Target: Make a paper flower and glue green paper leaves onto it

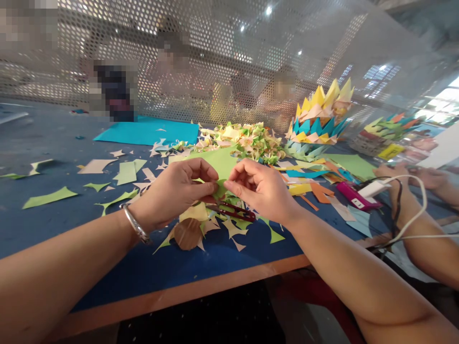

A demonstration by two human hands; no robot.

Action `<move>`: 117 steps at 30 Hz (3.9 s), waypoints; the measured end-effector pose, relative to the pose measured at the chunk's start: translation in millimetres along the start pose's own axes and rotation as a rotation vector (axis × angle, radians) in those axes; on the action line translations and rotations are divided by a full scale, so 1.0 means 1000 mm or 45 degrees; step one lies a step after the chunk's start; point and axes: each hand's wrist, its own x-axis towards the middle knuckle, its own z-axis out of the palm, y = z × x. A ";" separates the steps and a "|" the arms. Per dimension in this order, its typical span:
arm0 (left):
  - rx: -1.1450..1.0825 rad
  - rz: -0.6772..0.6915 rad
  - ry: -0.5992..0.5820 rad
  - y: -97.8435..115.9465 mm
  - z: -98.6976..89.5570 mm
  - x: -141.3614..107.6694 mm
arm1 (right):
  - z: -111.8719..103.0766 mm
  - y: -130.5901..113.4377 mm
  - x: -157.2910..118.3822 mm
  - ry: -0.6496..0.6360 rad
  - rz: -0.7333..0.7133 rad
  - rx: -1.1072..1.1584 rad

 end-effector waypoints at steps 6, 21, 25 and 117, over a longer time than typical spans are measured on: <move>-0.227 -0.057 0.014 0.000 0.001 -0.001 | 0.000 0.004 0.000 0.054 -0.049 -0.025; -0.417 -0.079 0.026 -0.001 0.002 0.001 | 0.001 -0.002 -0.002 0.161 -0.145 -0.012; -0.446 -0.057 0.113 0.000 0.004 0.001 | 0.000 -0.003 -0.002 0.173 -0.161 -0.020; -0.257 0.115 0.276 0.002 0.008 -0.008 | 0.006 0.001 -0.001 0.162 -0.093 -0.066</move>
